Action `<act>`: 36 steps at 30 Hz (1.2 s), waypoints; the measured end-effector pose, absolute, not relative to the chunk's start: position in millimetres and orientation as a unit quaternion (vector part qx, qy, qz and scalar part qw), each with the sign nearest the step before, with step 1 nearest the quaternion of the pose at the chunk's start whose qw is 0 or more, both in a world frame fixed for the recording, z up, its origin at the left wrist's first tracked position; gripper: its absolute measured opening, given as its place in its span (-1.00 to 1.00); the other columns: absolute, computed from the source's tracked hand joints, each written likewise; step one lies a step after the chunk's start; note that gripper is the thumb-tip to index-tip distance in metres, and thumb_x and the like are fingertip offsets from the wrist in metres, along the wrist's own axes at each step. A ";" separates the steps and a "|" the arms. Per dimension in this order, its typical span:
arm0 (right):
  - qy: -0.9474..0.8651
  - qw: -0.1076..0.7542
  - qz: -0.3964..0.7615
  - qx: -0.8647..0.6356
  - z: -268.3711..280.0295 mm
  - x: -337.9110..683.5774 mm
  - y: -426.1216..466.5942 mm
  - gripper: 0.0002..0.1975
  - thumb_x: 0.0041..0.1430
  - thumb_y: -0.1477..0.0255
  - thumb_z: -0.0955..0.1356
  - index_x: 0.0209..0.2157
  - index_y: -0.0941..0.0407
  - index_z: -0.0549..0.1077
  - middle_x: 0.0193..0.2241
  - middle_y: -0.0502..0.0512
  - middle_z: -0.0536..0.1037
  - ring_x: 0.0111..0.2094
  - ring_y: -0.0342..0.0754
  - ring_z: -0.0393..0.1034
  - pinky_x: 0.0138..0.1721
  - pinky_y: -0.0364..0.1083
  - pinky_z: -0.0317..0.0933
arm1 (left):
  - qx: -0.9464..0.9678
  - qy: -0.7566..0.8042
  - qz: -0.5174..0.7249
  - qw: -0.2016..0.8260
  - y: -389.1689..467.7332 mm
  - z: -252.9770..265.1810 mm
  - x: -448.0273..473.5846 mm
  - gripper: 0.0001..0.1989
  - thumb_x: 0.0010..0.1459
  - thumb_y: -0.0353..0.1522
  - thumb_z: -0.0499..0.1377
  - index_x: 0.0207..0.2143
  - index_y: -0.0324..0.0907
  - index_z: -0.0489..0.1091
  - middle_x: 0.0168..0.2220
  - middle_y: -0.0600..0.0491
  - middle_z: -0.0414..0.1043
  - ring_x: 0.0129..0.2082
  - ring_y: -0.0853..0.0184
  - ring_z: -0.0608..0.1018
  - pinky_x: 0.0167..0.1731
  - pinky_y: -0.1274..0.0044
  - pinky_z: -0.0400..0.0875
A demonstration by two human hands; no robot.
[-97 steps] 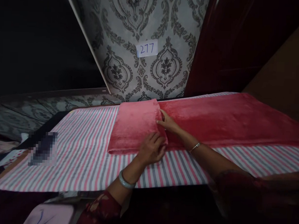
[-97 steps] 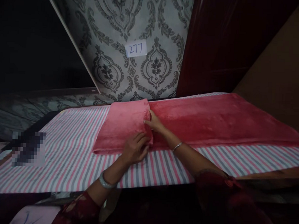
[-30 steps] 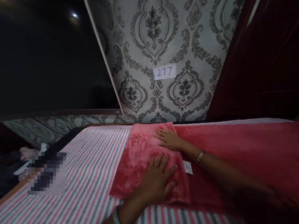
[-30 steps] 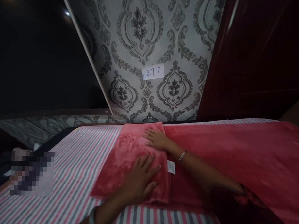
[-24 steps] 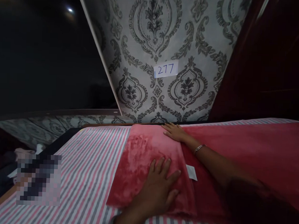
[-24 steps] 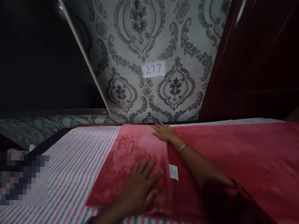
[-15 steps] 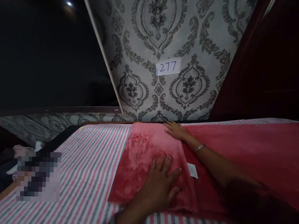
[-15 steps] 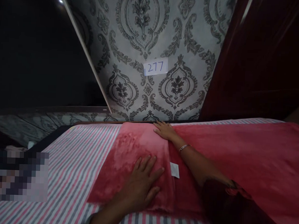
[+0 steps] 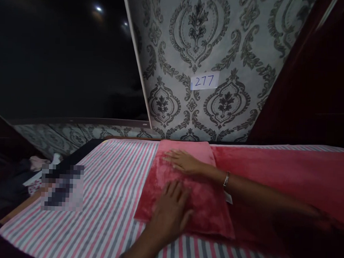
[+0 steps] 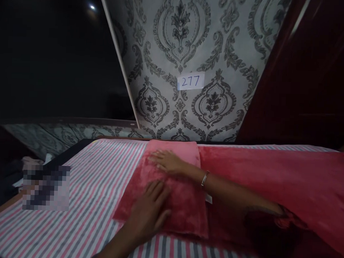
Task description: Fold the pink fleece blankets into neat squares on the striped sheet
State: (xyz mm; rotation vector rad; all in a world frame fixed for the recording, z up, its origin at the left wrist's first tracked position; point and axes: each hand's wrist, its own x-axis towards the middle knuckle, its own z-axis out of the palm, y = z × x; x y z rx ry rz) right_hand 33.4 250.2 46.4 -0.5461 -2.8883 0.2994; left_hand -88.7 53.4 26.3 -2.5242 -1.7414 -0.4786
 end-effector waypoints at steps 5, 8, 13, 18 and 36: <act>-0.979 0.052 0.105 -0.164 33.8 21.1 266.9 -0.43 0.43 0.19 0.21 0.40 -0.09 0.09 0.43 0.05 0.03 0.45 0.03 -0.23 0.39 0.22 -0.35 | -0.842 -0.527 -0.115 -0.027 47.4 4.4 -95.8 -0.26 0.28 -0.10 0.16 0.43 0.21 -0.06 0.49 -0.01 -0.22 0.45 -0.09 -0.05 0.31 -0.14 -0.05; -0.959 0.042 0.075 -0.270 27.8 34.3 306.3 -0.42 0.44 0.18 0.18 0.41 -0.05 0.07 0.44 0.10 -0.03 0.44 0.10 -0.18 0.37 0.27 -0.26 | -0.841 -0.528 -0.106 -0.049 49.7 2.5 -95.8 -0.25 0.27 -0.10 0.16 0.43 0.22 -0.09 0.48 -0.03 -0.25 0.45 -0.13 -0.06 0.29 -0.19 -0.06; -0.917 0.056 0.056 -0.390 13.9 52.2 345.1 -0.42 0.44 0.14 0.10 0.42 -0.06 0.08 0.41 0.14 0.08 0.41 0.16 -0.04 0.33 0.25 -0.05 | -0.843 -0.523 -0.099 -0.074 51.8 2.2 -95.6 -0.21 0.25 -0.08 0.18 0.43 0.22 -0.11 0.48 -0.05 -0.25 0.44 -0.17 -0.05 0.27 -0.23 -0.06; -0.924 0.038 0.057 -0.376 8.7 54.1 349.4 -0.36 0.42 0.06 0.05 0.43 -0.03 0.04 0.42 0.16 0.05 0.41 0.19 -0.06 0.32 0.26 -0.02 | -0.841 -0.523 -0.126 -0.052 46.8 6.3 -96.7 -0.26 0.28 -0.10 0.16 0.43 0.19 -0.07 0.49 -0.01 -0.21 0.45 -0.09 -0.03 0.31 -0.14 -0.04; -0.988 0.035 0.086 -0.126 18.2 -39.0 297.4 -0.41 0.44 0.06 0.11 0.39 -0.05 0.16 0.41 0.13 0.08 0.44 0.15 -0.19 0.36 0.34 -0.33 | -0.724 -0.655 -0.159 0.146 49.4 -17.3 -99.1 -0.39 0.23 -0.18 0.13 0.31 -0.10 0.28 0.37 -0.23 0.15 0.38 -0.22 0.11 0.20 -0.16 0.11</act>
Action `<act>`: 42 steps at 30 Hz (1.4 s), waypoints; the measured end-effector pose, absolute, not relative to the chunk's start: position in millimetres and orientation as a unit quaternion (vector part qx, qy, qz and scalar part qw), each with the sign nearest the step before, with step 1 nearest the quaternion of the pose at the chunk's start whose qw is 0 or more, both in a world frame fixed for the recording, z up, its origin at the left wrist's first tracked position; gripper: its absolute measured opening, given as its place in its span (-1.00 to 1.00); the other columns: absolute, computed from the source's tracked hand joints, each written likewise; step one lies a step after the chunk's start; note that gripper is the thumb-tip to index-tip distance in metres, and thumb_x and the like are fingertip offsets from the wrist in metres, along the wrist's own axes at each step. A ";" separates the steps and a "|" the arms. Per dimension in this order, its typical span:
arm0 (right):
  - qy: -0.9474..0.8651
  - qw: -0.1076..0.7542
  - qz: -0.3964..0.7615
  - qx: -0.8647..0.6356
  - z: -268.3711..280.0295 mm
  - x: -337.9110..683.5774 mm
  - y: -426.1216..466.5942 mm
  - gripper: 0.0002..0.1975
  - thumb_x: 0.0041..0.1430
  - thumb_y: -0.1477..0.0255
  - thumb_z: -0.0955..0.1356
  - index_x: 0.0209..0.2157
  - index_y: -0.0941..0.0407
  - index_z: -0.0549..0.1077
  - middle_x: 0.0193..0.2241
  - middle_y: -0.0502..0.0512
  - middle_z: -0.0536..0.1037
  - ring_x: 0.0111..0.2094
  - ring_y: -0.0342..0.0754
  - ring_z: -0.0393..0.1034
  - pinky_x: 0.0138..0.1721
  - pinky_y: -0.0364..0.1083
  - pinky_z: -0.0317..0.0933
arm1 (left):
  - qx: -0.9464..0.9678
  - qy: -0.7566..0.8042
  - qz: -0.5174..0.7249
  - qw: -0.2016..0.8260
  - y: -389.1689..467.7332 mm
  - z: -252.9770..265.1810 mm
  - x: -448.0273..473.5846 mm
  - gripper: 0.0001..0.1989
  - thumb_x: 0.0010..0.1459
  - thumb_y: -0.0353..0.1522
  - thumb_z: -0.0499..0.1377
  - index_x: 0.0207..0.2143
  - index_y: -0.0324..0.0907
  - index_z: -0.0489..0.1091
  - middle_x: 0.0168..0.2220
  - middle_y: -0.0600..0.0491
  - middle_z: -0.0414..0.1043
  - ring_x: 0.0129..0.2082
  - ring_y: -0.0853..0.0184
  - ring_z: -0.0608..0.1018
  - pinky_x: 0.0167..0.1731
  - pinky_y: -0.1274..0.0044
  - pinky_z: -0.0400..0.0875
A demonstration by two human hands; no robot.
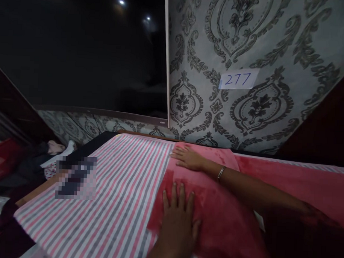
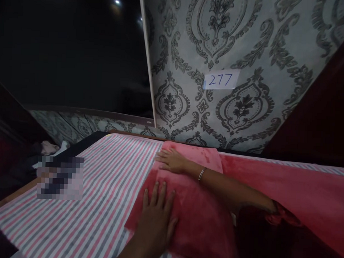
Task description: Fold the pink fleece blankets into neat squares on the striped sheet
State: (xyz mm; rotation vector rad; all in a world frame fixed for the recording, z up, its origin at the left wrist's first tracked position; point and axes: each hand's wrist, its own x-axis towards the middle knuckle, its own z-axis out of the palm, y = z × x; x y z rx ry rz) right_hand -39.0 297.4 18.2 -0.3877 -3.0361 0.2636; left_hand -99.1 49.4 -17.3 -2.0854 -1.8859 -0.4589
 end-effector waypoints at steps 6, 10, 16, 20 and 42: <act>-0.949 0.029 0.092 -0.301 7.0 -26.3 366.1 -0.37 0.44 0.07 0.03 0.44 -0.04 0.00 0.44 0.11 -0.03 0.44 0.18 -0.17 0.35 0.37 -0.22 | -0.717 -0.658 -0.163 0.161 51.7 -25.0 -99.1 -0.38 0.21 -0.15 0.14 0.31 -0.06 0.30 0.38 -0.20 0.15 0.39 -0.21 0.07 0.20 -0.15 0.11; -0.938 0.038 0.094 -0.331 1.8 -23.4 374.0 -0.34 0.42 0.03 -0.01 0.43 -0.05 0.03 0.43 0.09 0.03 0.42 0.19 -0.11 0.35 0.36 -0.17 | -0.717 -0.660 -0.164 0.151 51.5 -21.4 -99.4 -0.38 0.22 -0.14 0.14 0.32 -0.05 0.28 0.39 -0.19 0.14 0.38 -0.20 0.11 0.19 -0.14 0.14; -0.926 0.034 0.057 -0.372 19.9 -26.1 359.6 -0.33 0.42 0.02 0.02 0.45 -0.06 -0.04 0.44 0.13 -0.04 0.43 0.22 -0.14 0.33 0.37 -0.15 | -0.727 -0.667 -0.133 0.089 50.0 -6.4 -99.9 -0.39 0.25 -0.20 0.13 0.33 -0.11 0.24 0.40 -0.23 0.09 0.39 -0.20 0.10 0.22 -0.16 0.12; -0.943 0.069 0.033 -0.324 38.6 -19.2 319.9 -0.36 0.44 0.09 0.05 0.44 -0.01 0.01 0.45 0.18 -0.07 0.44 0.21 -0.21 0.34 0.36 -0.20 | -0.725 -0.671 -0.146 0.054 51.1 4.1 -99.5 -0.42 0.28 -0.15 0.12 0.31 -0.11 0.27 0.40 -0.22 0.10 0.40 -0.18 0.11 0.24 -0.16 0.08; -0.990 0.031 0.133 -0.028 15.9 -5.6 190.0 -0.43 0.45 0.12 0.15 0.41 -0.11 0.06 0.44 0.03 0.00 0.46 0.07 -0.29 0.39 0.28 -0.44 | -0.722 -0.649 -0.205 0.122 -28.8 -16.5 -120.6 -0.53 0.24 -0.31 0.16 0.20 -0.10 0.38 0.27 -0.18 0.30 0.31 -0.05 0.25 0.21 0.03 0.23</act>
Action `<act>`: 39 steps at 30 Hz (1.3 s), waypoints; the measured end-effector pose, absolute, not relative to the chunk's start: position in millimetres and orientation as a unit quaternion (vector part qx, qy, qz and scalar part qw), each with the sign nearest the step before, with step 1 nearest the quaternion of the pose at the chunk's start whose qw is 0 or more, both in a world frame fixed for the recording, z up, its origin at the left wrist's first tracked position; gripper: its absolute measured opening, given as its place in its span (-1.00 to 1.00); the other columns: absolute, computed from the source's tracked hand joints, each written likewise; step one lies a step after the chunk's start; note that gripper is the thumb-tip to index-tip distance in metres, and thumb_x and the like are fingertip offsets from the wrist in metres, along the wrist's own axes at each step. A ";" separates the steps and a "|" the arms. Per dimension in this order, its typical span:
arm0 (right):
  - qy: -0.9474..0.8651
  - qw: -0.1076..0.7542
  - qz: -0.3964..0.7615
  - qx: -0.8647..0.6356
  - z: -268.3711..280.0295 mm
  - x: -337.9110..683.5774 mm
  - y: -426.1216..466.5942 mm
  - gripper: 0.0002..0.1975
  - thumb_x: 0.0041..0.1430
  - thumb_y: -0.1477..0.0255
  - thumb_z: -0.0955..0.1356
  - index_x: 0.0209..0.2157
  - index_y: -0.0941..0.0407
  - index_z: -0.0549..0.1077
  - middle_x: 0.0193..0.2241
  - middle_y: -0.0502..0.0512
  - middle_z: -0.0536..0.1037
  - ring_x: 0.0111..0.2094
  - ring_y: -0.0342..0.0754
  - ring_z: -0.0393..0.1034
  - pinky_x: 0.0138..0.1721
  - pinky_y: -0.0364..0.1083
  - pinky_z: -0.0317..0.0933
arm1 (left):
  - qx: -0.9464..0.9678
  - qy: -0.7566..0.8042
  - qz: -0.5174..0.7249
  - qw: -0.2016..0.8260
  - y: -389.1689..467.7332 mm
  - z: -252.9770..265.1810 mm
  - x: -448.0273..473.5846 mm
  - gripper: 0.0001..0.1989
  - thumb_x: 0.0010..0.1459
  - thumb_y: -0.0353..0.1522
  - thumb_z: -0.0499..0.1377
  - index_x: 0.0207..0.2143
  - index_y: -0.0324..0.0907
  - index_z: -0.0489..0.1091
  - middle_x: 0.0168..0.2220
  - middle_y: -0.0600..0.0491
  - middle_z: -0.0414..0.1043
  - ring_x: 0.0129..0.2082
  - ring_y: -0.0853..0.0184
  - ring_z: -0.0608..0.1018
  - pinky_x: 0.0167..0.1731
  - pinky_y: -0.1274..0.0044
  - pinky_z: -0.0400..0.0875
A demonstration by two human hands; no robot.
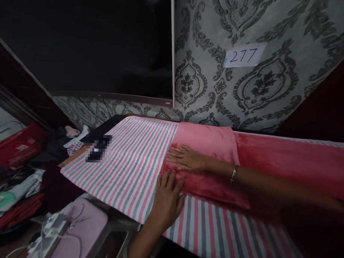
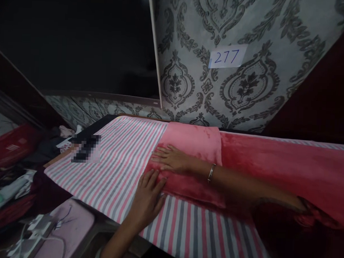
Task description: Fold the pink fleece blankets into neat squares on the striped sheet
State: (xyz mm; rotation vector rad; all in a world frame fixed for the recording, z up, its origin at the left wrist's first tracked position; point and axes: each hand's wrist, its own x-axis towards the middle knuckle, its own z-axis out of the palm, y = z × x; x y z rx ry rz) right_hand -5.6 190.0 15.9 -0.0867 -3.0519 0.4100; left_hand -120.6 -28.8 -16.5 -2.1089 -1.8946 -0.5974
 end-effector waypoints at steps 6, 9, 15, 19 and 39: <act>-0.948 0.027 0.054 -0.314 27.5 3.8 265.6 -0.38 0.43 0.14 0.13 0.43 0.01 0.06 0.45 0.21 -0.07 0.45 0.23 -0.24 0.33 0.40 -0.22 | -0.723 -0.642 -0.225 0.116 -27.7 -14.3 -121.6 -0.56 0.22 -0.37 0.15 0.16 -0.11 0.41 0.25 -0.15 0.33 0.29 -0.03 0.29 0.22 0.05 0.25; -0.914 0.037 0.046 -0.402 34.5 30.2 277.8 -0.37 0.42 0.13 0.12 0.43 0.01 0.05 0.44 0.24 -0.09 0.43 0.31 -0.21 0.29 0.46 -0.17 | -0.724 -0.640 -0.229 0.118 -27.3 -14.2 -125.1 -0.56 0.22 -0.39 0.13 0.17 -0.13 0.41 0.25 -0.17 0.33 0.29 -0.03 0.28 0.23 0.04 0.22; -0.966 0.071 0.083 -0.234 39.9 80.0 213.7 -0.40 0.44 0.09 0.10 0.42 -0.08 0.06 0.45 0.12 -0.08 0.45 0.23 -0.25 0.34 0.38 -0.22 | -0.725 -0.623 -0.261 0.138 -25.3 -6.8 -113.6 -0.57 0.24 -0.38 0.12 0.16 -0.14 0.41 0.26 -0.16 0.33 0.31 -0.03 0.26 0.28 0.00 0.09; -0.975 0.070 0.123 -0.170 38.5 97.2 164.6 -0.45 0.45 0.17 0.15 0.41 -0.15 0.07 0.44 0.03 -0.01 0.45 0.12 -0.27 0.38 0.31 -0.32 | -0.788 -0.558 -0.246 0.087 -17.3 3.4 -63.0 -0.56 0.28 -0.34 0.10 0.20 -0.16 0.37 0.19 -0.14 0.39 0.25 0.04 0.33 0.28 0.09 0.15; -0.801 0.139 0.080 -0.577 2.1 169.0 263.9 -0.37 0.43 0.12 0.03 0.42 0.03 0.08 0.42 0.23 0.04 0.41 0.30 -0.10 0.29 0.43 -0.06 | -0.820 -0.537 -0.196 0.018 -7.0 -7.6 -17.5 -0.43 0.28 -0.20 0.16 0.31 -0.01 0.23 0.29 -0.13 0.25 0.30 -0.01 0.25 0.28 -0.04 0.09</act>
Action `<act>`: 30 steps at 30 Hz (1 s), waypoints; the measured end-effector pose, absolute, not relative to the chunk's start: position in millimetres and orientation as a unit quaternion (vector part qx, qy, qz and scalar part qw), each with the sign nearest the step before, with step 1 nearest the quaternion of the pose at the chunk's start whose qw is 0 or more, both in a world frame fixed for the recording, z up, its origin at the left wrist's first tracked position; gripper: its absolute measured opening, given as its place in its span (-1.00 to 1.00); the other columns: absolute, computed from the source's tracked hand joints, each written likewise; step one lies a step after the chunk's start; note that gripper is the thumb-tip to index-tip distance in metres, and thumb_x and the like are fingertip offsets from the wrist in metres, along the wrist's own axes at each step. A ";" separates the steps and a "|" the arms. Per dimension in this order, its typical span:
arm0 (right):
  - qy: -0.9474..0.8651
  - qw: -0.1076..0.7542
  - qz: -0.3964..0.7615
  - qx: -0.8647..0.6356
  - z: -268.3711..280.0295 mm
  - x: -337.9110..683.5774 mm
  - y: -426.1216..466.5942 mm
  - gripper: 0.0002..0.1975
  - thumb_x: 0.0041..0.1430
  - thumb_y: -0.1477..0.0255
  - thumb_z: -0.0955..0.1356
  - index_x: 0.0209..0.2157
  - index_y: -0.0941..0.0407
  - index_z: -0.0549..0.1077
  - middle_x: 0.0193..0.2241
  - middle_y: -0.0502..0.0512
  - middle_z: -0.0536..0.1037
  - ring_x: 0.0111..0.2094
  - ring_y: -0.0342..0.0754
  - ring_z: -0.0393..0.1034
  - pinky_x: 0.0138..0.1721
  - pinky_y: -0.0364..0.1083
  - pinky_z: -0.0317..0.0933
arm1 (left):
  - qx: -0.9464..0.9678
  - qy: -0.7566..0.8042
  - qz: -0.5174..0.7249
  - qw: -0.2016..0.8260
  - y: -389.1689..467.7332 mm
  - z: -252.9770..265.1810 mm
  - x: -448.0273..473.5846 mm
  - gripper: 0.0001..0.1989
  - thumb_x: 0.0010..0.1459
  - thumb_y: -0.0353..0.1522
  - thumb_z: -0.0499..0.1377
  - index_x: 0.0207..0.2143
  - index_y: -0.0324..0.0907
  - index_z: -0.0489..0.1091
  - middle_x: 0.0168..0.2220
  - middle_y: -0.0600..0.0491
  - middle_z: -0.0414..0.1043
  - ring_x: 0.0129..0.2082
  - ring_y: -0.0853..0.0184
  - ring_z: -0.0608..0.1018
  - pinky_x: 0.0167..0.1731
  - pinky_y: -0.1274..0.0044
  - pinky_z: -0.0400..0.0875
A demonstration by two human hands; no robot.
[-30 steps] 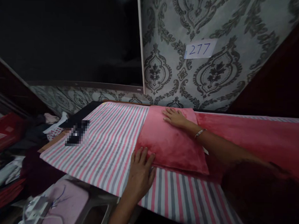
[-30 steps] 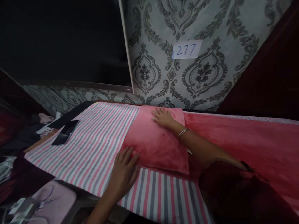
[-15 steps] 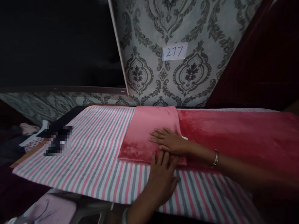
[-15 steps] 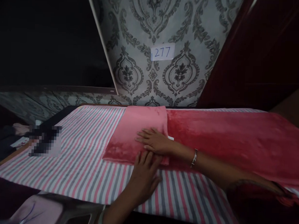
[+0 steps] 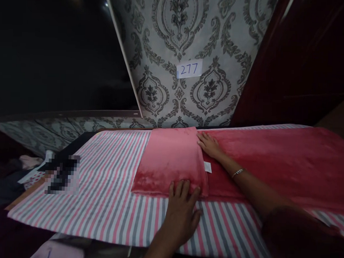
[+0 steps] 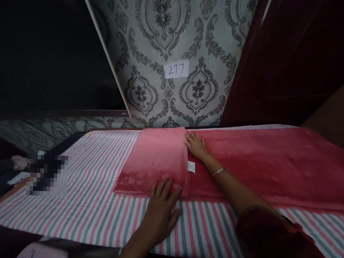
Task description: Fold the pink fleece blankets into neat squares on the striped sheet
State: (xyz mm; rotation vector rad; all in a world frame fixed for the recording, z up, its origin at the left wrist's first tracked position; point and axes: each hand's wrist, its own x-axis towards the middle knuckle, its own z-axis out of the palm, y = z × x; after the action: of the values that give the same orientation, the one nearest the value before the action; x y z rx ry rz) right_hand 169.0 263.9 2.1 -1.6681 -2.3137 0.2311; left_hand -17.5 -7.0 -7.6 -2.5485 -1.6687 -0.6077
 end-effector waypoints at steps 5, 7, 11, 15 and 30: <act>-0.842 0.210 0.066 -0.492 9.0 161.7 225.8 -0.38 0.43 0.13 0.05 0.37 0.10 0.21 0.40 0.27 0.10 0.43 0.26 -0.13 0.34 0.36 -0.12 | -0.820 -0.534 -0.202 0.034 -5.8 -6.4 -16.8 -0.43 0.26 -0.24 0.16 0.31 -0.03 0.25 0.27 -0.15 0.28 0.28 -0.01 0.28 0.26 -0.03 0.11; -0.870 0.224 0.073 -0.433 15.9 152.0 203.9 -0.38 0.44 0.12 0.05 0.35 0.11 0.24 0.40 0.27 0.10 0.43 0.22 -0.13 0.36 0.31 -0.14 | -0.820 -0.533 -0.205 0.036 -6.2 -4.9 -15.4 -0.45 0.26 -0.25 0.16 0.29 -0.05 0.27 0.27 -0.15 0.28 0.27 0.00 0.29 0.26 -0.02 0.11; -0.923 0.200 0.100 -0.314 26.7 132.8 161.6 -0.44 0.46 0.16 0.07 0.34 0.04 0.26 0.42 0.19 0.07 0.43 0.15 -0.13 0.37 0.27 -0.15 | -0.820 -0.505 -0.262 0.063 -11.7 -5.9 -15.5 -0.62 0.26 -0.33 0.11 0.12 -0.11 0.43 0.22 -0.12 0.36 0.26 0.08 0.32 0.29 0.07 0.11; -0.950 0.152 0.098 -0.254 27.6 119.0 134.5 -0.48 0.45 0.22 0.12 0.35 0.01 0.24 0.41 0.15 0.08 0.44 0.13 -0.15 0.38 0.29 -0.20 | -0.796 -0.494 -0.333 0.108 -12.9 -2.6 -33.3 -0.69 0.25 -0.43 0.05 -0.03 -0.14 0.50 0.03 -0.09 0.52 0.13 0.17 0.45 0.26 0.18 0.21; -0.946 0.133 0.050 -0.290 -7.1 98.8 112.9 -0.34 0.37 0.11 0.26 0.42 -0.13 0.06 0.44 0.03 0.00 0.44 0.21 -0.22 0.38 0.34 -0.25 | -0.697 -0.708 -0.059 0.099 24.1 -1.2 -114.4 -0.29 0.36 -0.10 -0.02 0.41 -0.33 0.03 0.44 -0.28 -0.09 0.44 -0.03 0.03 0.30 -0.03 0.05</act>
State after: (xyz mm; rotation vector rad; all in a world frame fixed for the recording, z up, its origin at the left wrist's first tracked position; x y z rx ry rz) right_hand 98.8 112.9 -7.1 -0.8411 -2.7448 0.1443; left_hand -114.4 24.1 -1.2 -2.0614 -2.0925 -0.1756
